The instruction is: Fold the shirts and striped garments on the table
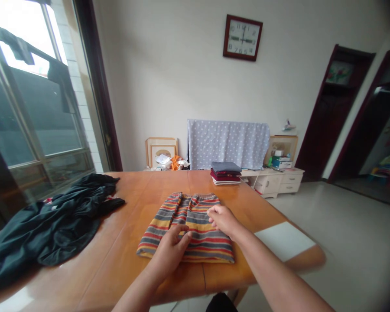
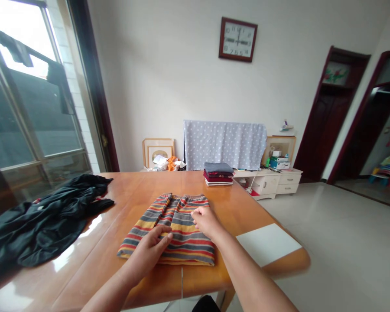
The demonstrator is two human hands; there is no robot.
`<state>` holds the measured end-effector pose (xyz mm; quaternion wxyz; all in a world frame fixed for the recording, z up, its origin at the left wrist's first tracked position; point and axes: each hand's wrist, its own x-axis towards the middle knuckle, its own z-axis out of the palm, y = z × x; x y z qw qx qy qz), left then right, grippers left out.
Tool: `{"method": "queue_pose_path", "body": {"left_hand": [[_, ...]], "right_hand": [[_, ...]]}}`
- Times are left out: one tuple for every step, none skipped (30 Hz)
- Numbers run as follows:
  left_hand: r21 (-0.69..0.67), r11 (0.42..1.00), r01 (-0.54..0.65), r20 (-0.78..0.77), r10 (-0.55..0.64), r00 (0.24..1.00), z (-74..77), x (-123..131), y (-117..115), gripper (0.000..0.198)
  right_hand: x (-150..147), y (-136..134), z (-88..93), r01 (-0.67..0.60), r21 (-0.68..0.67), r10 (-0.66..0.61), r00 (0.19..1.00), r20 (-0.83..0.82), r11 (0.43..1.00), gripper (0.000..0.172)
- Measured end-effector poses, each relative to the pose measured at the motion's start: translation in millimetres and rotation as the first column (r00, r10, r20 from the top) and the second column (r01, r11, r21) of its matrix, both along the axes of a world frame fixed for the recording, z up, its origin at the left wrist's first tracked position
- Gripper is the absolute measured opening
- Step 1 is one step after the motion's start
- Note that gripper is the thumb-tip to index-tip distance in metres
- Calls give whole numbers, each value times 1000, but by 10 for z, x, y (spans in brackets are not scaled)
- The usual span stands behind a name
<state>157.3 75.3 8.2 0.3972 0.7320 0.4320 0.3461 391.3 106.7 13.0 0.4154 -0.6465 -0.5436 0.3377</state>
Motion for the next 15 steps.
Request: {"method": "queue_pose_path", "body": {"left_hand": [[2,999,-40,2,40,999,-44,6,24,38],[15,998,-67,1,67,998,-92,10,50,36],[35,996,-80,0,80,997,-140,11,75,34],[57,994,-89,-1,90,996,-187,10,96,34],[75,992,-102,0,103,995,-230,8,114,36],[84,989,-122,2,122,993,-267,6,128,39],[83,986,-143,4,143,990,-296,4,139,41],[70,984,-163,4,163,987,-319,3,147,42],[50,983,-177,2,177,984,-334,4,153,42],[26,982,-185,1,185,983,-342,6,157,42],[2,983,-183,0,183,983,-345,10,160,42],[-20,985,-174,2,174,985,-344,16,162,42],[-39,986,-161,3,161,987,-341,23,162,42],[-53,987,-149,3,150,989,-338,32,161,42],[-62,988,-143,0,143,990,-334,41,157,43]], "right_hand": [[-31,97,18,6,-21,-5,999,40,1000,24],[-66,196,32,10,-39,-7,997,82,999,23],[-103,296,42,14,-53,-7,993,121,999,23],[-143,395,46,16,-62,-6,988,156,998,23],[-184,493,45,16,-68,-4,983,185,998,24],[-228,588,39,19,-69,-4,977,211,997,26],[-272,679,31,22,-71,-5,971,240,997,27],[-316,764,19,27,-69,-7,963,268,997,29],[-360,843,6,33,-63,-13,956,295,997,30],[-403,914,-9,42,-51,-23,948,319,998,30],[-444,977,-27,51,-36,-36,940,339,998,32],[-481,1030,-47,66,-24,-53,930,363,998,36],[-511,1073,-71,84,-20,-70,919,389,996,42],[-532,1107,-98,102,-23,-84,906,415,995,47],[-543,1132,-129,117,-33,-90,891,445,993,49]]}}
